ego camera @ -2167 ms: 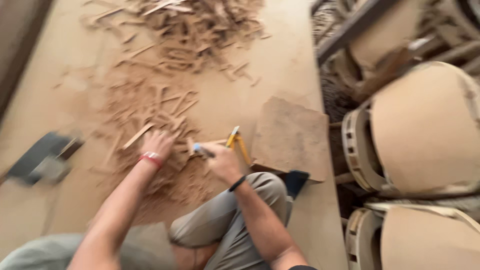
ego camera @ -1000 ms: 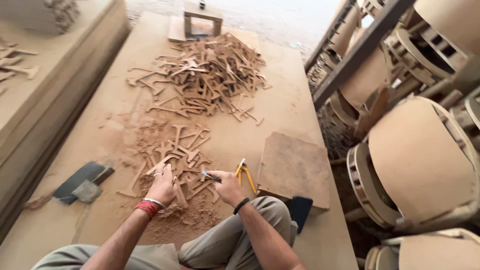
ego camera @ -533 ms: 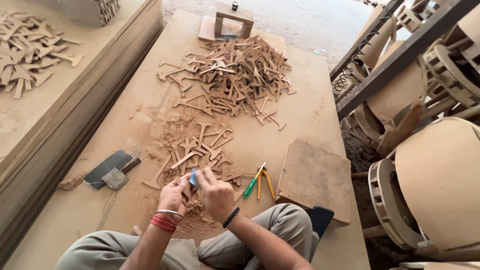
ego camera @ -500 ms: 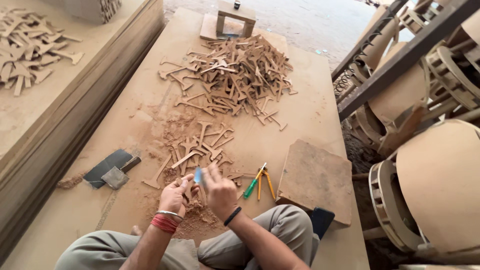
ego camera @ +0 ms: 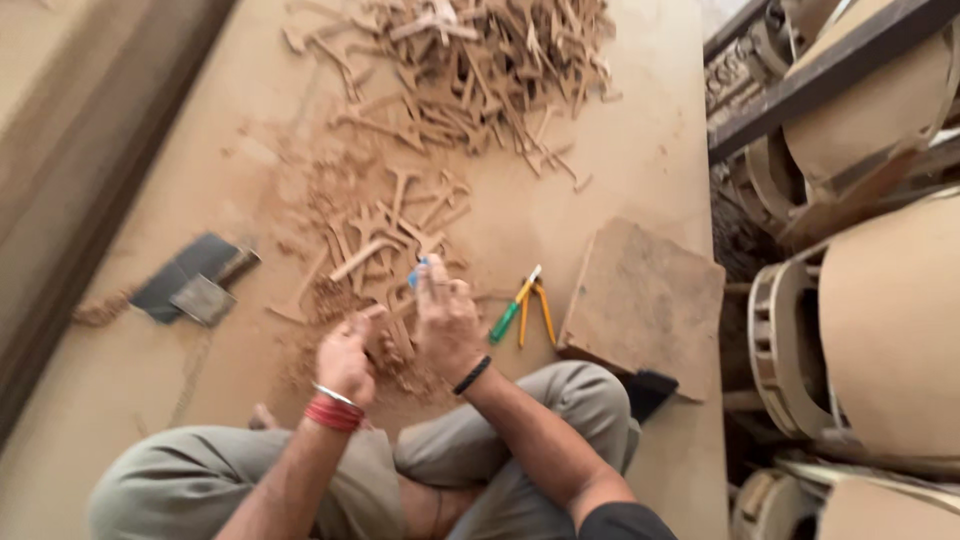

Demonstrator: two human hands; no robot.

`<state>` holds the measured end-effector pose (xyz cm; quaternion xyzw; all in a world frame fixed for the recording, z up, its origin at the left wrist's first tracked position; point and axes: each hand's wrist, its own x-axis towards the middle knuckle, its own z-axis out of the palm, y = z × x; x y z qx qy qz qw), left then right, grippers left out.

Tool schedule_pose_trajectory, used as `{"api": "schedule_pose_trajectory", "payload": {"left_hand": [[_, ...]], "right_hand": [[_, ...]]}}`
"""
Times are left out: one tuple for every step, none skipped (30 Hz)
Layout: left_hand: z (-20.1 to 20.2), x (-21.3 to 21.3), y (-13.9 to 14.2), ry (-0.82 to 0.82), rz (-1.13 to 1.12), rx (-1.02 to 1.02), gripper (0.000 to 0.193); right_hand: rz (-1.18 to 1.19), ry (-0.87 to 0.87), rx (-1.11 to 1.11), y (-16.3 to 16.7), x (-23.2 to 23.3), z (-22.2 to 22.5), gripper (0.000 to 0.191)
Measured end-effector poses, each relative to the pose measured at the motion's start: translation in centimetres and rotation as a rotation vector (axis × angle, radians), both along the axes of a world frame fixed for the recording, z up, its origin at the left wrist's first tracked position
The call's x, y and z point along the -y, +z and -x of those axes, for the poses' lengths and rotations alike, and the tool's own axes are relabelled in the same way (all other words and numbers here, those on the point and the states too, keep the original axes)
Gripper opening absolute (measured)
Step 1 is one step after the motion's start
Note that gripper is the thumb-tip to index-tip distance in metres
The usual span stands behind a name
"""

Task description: The person sits on the floor and sands small wooden pieces using a sanding block. They pick up each piece, rub the sanding block along its edges and surfaces, and place the finished pieces into a pile. The process is repeated for multiple pieces.

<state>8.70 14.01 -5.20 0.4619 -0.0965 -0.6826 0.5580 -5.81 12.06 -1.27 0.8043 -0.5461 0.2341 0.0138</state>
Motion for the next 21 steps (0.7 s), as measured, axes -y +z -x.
{"api": "schedule_pose_trajectory", "payload": {"left_hand": [[-0.2,-0.1,0.2,0.005,-0.012,0.002,0.029],[-0.6,-0.1,0.5,0.016,-0.013,0.01,0.03],[-1.0,-0.1,0.9,0.025,-0.006,0.026,0.032],[-1.1,-0.2,1.2,0.014,-0.012,0.012,0.031],[-1.0,-0.4,1.3,0.002,-0.019,-0.005,0.031],[-0.9,-0.5,1.4,-0.002,-0.022,-0.024,0.03],[-0.7,-0.6,1.3,-0.037,-0.002,-0.021,0.029],[-0.4,-0.7,1.2,-0.069,0.02,-0.018,0.029],[-0.1,-0.8,0.9,-0.105,0.041,-0.014,0.029],[0.1,-0.8,0.6,-0.062,0.048,-0.037,0.029],[0.3,-0.8,0.3,-0.02,0.054,-0.06,0.029],[0.5,-0.7,-0.1,0.021,0.063,-0.084,0.029],[0.6,-0.6,-0.3,0.043,0.105,-0.085,0.028],[0.6,-0.5,-0.6,0.067,0.146,-0.085,0.028],[0.5,-0.5,-0.7,0.096,0.185,-0.085,0.028],[0.4,-0.5,-0.7,0.098,0.139,-0.12,0.028],[0.3,-0.6,-0.7,0.097,0.093,-0.152,0.028],[0.2,-0.7,-0.8,0.092,0.046,-0.182,0.028],[0.1,-0.7,-0.8,0.084,0.055,-0.169,0.028],[0.1,-0.8,-0.8,0.075,0.059,-0.157,0.028],[0.2,-0.8,-0.7,0.064,0.061,-0.148,0.027]], "right_hand": [[-0.05,0.027,-0.036,-0.2,-0.3,0.2,0.061],[-0.03,0.057,0.019,-0.6,-0.7,0.3,0.057],[-0.003,0.085,0.081,-0.8,-1.0,0.4,0.053],[0.024,0.105,0.148,-0.9,-1.0,0.6,0.049],[-0.011,0.087,0.161,-1.0,-1.1,0.8,0.049],[-0.041,0.075,0.17,-1.0,-0.8,1.1,0.049],[-0.066,0.07,0.175,-0.9,-0.6,1.3,0.049],[-0.064,0.061,0.173,-0.8,-0.2,1.4,0.049],[-0.063,0.049,0.172,-0.5,0.1,1.5,0.05],[-0.066,0.035,0.171,-0.4,0.1,1.4,0.05],[0.008,0.047,0.169,-0.3,0.1,1.2,0.047],[0.084,0.059,0.168,-0.2,-0.5,0.7,0.043],[0.163,0.07,0.168,0.0,-0.9,0.3,0.04],[0.154,0.123,0.181,0.0,-1.9,-0.4,0.043],[0.143,0.181,0.194,0.2,-2.5,-0.9,0.045],[0.131,0.242,0.206,0.3,-2.8,-1.2,0.048],[0.075,0.255,0.188,0.5,-3.0,-1.5,0.048],[0.019,0.264,0.172,0.6,-2.6,-1.4,0.047],[-0.039,0.27,0.159,0.8,-2.4,-1.4,0.047],[0.008,0.189,0.179,1.0,-1.6,-1.0,0.045],[0.053,0.107,0.195,1.2,-0.7,-0.7,0.044]]}}
